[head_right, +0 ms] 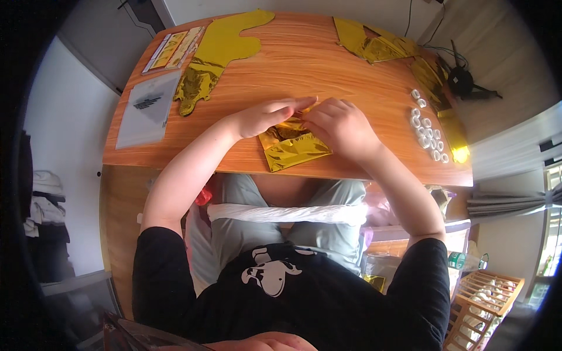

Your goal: Folding pieces of gold foil into specific shapes on a wooden table.

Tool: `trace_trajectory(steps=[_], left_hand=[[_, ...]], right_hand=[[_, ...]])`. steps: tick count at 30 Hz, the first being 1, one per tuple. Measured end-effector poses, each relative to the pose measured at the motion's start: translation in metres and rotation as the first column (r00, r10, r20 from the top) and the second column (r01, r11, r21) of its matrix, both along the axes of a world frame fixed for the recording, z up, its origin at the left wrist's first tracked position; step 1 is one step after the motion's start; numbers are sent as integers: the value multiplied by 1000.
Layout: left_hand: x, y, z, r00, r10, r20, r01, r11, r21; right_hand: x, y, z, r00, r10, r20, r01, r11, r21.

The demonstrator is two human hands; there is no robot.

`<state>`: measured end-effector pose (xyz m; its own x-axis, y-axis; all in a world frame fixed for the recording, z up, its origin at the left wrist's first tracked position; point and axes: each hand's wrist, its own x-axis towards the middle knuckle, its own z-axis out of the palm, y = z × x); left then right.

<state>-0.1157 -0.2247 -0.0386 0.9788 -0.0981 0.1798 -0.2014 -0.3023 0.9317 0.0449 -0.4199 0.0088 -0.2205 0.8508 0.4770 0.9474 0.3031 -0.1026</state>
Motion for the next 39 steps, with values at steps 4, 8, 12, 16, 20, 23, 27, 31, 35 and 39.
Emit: trace_trajectory(steps=[4, 8, 12, 16, 20, 23, 27, 31, 35, 39], left_hand=[[0, -4, 4, 994, 54, 98, -75, 971, 228], [4, -8, 5, 984, 120, 134, -159, 928, 337], [1, -5, 2, 979, 151, 138, -187, 934, 303], [3, -11, 11, 980, 191, 51, -192, 981, 23], [0, -9, 9, 981, 192, -9, -192, 981, -22], [-1, -9, 10, 979, 204, 15, -204, 978, 41], [-2, -6, 8, 981, 186, -59, -186, 982, -3], [-3, -11, 10, 975, 213, -56, -215, 977, -18], [-4, -17, 11, 975, 200, 93, -206, 976, 64], [-3, -22, 13, 978, 204, 49, -209, 928, 307]], right_hand=[[2, 12, 4, 986, -53, -157, 44, 997, -59], [-3, 11, 11, 971, -123, -205, 109, 991, -78], [-28, -4, 6, 747, -463, -477, 399, 886, -236], [-40, -19, -16, 737, -595, -321, 517, 802, -299], [-46, -12, -24, 690, -602, -402, 545, 798, -258], [-48, -7, -24, 634, -627, -453, 540, 778, -321], [-46, -4, -29, 667, -589, -456, 493, 808, -322], [-54, -3, -35, 690, -538, -484, 476, 841, -256], [-61, 1, -39, 781, -561, -275, 540, 827, -154], [-65, 2, -39, 769, -635, -73, 623, 770, -139]])
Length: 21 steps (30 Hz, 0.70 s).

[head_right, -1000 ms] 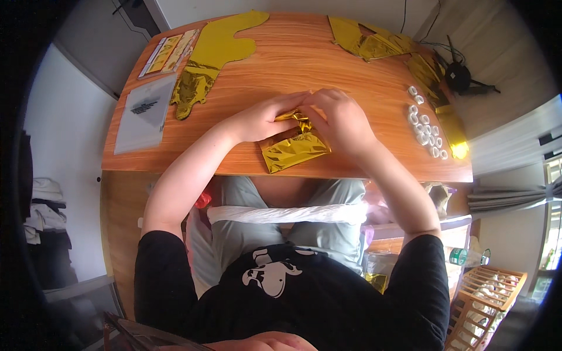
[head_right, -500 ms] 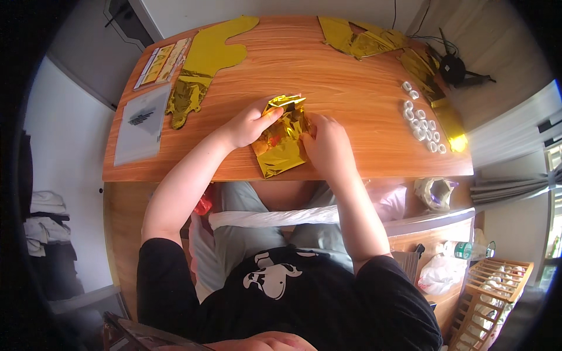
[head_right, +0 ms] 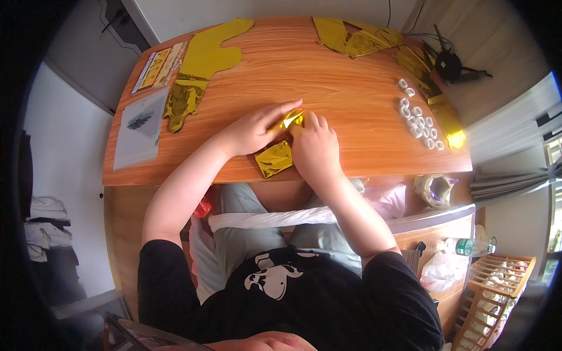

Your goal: Folding pieces of gold foil into specific shapes on a wooden table.

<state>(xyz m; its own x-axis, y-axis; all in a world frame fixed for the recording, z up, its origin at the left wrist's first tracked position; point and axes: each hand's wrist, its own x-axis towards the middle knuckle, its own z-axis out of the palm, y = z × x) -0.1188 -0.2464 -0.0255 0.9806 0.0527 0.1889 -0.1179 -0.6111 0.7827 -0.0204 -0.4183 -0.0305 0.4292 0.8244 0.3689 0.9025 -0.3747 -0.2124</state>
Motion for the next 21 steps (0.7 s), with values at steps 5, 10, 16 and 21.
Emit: trace_trajectory(steps=[5, 10, 16, 21], left_hand=[[0, -4, -12, 976, -76, 203, 0, 936, 352], [1, -4, -10, 989, -52, 136, -1, 933, 361], [3, 3, -11, 991, -81, 103, 38, 929, 367], [5, 2, -5, 993, -83, 82, 65, 975, 211]], right_hand=[[7, -9, 6, 984, 54, -169, -31, 990, 136], [8, -38, 10, 891, 74, -448, 59, 959, 276], [9, -43, 8, 874, 9, -485, 113, 968, 222], [10, -39, -1, 895, 21, -445, 118, 952, 283]])
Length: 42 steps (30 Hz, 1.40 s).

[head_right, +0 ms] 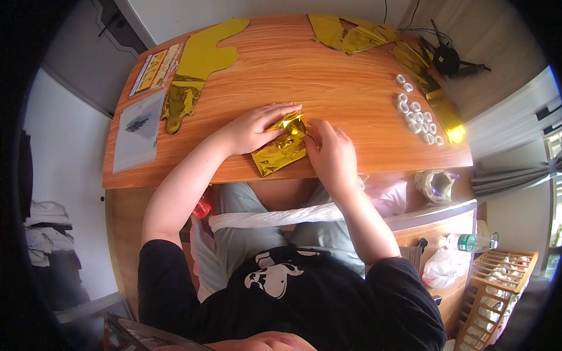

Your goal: Folding pieces of gold foil into specific shapes on a wooden table.

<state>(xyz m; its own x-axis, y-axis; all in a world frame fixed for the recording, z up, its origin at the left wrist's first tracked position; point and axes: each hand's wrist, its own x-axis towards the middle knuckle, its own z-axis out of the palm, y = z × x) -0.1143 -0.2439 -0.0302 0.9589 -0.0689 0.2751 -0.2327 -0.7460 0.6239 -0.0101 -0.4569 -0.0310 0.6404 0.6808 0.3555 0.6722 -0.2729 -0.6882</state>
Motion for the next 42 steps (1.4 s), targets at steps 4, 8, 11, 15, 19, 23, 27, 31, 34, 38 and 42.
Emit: trace_trajectory(steps=[4, 8, 11, 15, 19, 23, 27, 31, 34, 38, 42], left_hand=[[-2, -1, 7, 996, 22, -83, -29, 995, -93], [-3, 3, 5, 994, 20, -107, -49, 959, -278], [-3, 3, 5, 995, 12, -95, -40, 955, -294], [-3, 4, 3, 994, 0, -111, -33, 956, -291], [-1, 6, 1, 995, -10, -98, -30, 916, -400], [-1, 7, 0, 1000, 2, -14, -7, 926, -377], [0, 9, -3, 999, 33, 8, -26, 905, -425], [-1, 6, 0, 1000, 0, 1, 1, 929, -369], [-4, 0, 6, 994, -6, -107, -12, 987, -163], [-4, -2, 4, 994, 33, -107, -39, 998, -55], [0, -1, -3, 1000, 1, -21, 2, 988, 157]], right_hand=[[1, 2, -2, 985, 59, 164, -53, 998, -37], [1, 3, 1, 935, 198, 294, -169, 978, -122], [-2, 3, 11, 903, 249, 349, -183, 960, -213], [0, 5, 13, 874, 327, 358, -227, 928, -295], [4, 10, 15, 841, 389, 376, -272, 905, -327], [12, 15, 13, 795, 460, 396, -315, 870, -378], [10, 18, 22, 772, 505, 385, -299, 824, -481], [12, 18, 22, 762, 525, 380, -294, 802, -520], [15, 18, 15, 753, 520, 403, -305, 818, -488], [15, 14, 16, 825, 481, 297, -380, 860, -341], [17, 3, 10, 854, 375, 360, -327, 926, -188]])
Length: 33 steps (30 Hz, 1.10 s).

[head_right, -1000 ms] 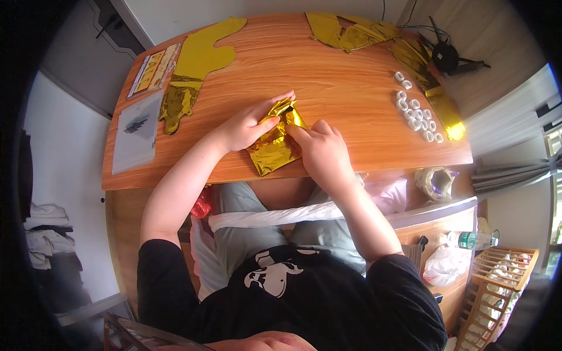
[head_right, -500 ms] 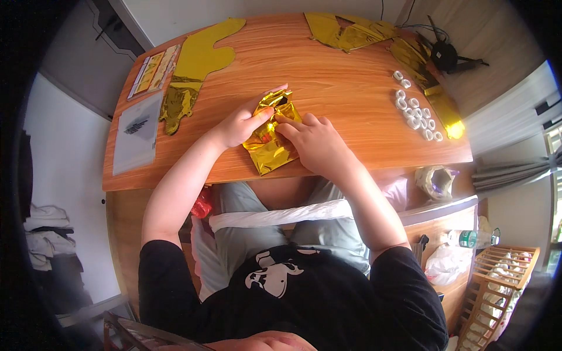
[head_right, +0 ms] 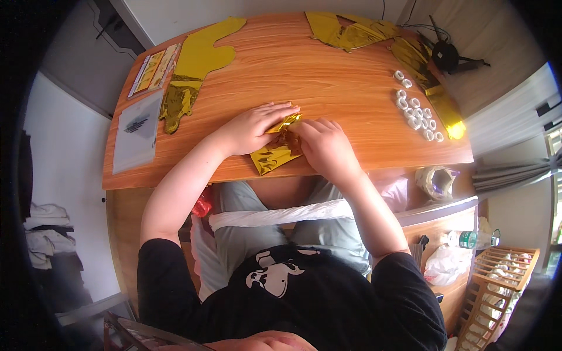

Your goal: Folding pieces of gold foil into specific shapes on a wooden table.

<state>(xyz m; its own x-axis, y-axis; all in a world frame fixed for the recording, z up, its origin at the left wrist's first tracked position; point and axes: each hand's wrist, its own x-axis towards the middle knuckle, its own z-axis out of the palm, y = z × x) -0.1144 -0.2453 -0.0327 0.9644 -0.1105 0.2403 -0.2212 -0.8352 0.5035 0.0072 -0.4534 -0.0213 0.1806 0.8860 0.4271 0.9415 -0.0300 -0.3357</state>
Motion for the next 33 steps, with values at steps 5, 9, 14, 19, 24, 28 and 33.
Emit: trace_trajectory(steps=[5, 9, 14, 19, 24, 28, 33], left_hand=[[-1, 0, -2, 1000, -7, -30, 9, 997, 71], [0, 1, -3, 1000, -6, -31, 8, 998, 56], [2, 2, 0, 999, 1, -54, 0, 1000, 23], [1, 2, 3, 997, -77, -29, 79, 994, 77], [1, 3, -1, 996, -91, -20, 94, 978, 186], [-3, -3, 7, 998, -59, -34, 65, 973, 221], [2, 1, 0, 996, -55, -67, 66, 982, 179]], right_hand=[[-10, -14, 7, 906, -143, -399, 185, 980, 68], [-9, -23, 6, 900, -244, -362, 259, 966, -7], [-10, -20, -7, 905, -283, -317, 314, 948, 47], [-9, -19, -16, 939, -298, -172, 317, 944, 96], [-12, -26, -9, 970, -241, -4, 240, 964, 117], [-11, -35, 1, 997, -67, 48, 65, 996, 56], [-14, -41, 3, 999, -9, 34, 10, 1000, -29]])
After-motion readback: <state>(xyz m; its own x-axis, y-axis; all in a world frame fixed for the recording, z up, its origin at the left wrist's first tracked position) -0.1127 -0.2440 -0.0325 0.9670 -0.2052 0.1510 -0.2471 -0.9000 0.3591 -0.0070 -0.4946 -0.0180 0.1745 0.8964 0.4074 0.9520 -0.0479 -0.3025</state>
